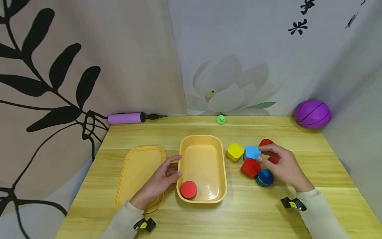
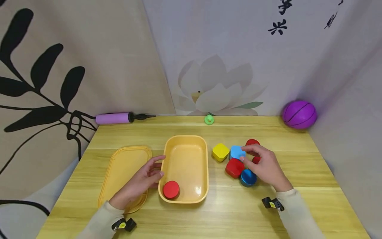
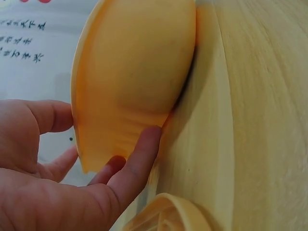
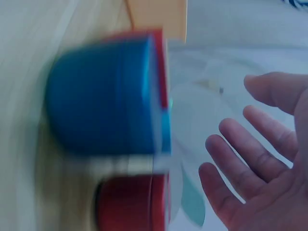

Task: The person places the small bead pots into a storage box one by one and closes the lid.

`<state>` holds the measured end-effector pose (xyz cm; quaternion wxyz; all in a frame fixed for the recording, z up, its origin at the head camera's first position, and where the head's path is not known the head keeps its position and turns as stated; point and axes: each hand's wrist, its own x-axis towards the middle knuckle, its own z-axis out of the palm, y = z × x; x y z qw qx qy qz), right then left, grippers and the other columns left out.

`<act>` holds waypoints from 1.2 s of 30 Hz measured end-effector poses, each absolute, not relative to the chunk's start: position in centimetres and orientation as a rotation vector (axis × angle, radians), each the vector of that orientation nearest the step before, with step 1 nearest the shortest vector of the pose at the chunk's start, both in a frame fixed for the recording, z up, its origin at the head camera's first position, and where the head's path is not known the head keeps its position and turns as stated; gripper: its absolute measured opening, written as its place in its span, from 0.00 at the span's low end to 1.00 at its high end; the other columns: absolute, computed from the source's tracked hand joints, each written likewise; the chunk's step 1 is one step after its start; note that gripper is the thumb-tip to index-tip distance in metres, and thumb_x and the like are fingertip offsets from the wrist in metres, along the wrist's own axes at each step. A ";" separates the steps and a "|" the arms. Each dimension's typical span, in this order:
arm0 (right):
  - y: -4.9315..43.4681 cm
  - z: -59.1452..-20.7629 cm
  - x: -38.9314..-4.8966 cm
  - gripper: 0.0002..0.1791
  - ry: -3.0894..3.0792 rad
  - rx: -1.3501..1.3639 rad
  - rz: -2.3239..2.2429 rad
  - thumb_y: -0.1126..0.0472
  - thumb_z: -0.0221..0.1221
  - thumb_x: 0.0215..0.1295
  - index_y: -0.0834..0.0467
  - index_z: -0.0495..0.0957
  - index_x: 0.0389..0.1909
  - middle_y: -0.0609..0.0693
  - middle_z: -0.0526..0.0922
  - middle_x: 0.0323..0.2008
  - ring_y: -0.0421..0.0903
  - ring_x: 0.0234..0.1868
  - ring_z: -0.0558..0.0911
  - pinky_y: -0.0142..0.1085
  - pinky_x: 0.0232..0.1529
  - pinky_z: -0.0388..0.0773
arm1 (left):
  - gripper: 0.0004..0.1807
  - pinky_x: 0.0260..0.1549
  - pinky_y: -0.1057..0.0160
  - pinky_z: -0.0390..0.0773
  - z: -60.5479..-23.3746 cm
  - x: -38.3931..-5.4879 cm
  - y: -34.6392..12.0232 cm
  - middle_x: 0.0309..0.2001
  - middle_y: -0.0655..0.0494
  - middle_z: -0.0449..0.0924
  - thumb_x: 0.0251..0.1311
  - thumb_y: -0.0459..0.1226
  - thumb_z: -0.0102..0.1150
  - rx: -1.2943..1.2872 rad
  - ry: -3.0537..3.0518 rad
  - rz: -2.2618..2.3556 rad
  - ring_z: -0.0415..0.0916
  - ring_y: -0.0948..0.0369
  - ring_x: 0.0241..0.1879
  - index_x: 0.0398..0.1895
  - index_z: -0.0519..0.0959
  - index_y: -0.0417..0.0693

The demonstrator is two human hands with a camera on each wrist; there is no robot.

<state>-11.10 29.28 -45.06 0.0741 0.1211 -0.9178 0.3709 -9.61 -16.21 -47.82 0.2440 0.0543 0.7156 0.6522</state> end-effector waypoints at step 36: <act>35.9 -48.0 -10.0 0.38 -3.013 0.187 1.288 0.53 0.68 0.73 0.65 0.67 0.76 0.70 0.73 0.70 0.70 0.61 0.83 0.18 0.48 0.79 | 0.36 0.50 0.50 0.87 -48.3 -9.7 -16.6 0.74 0.38 0.65 0.79 0.41 0.57 0.131 1.886 1.811 0.75 0.47 0.64 0.84 0.55 0.63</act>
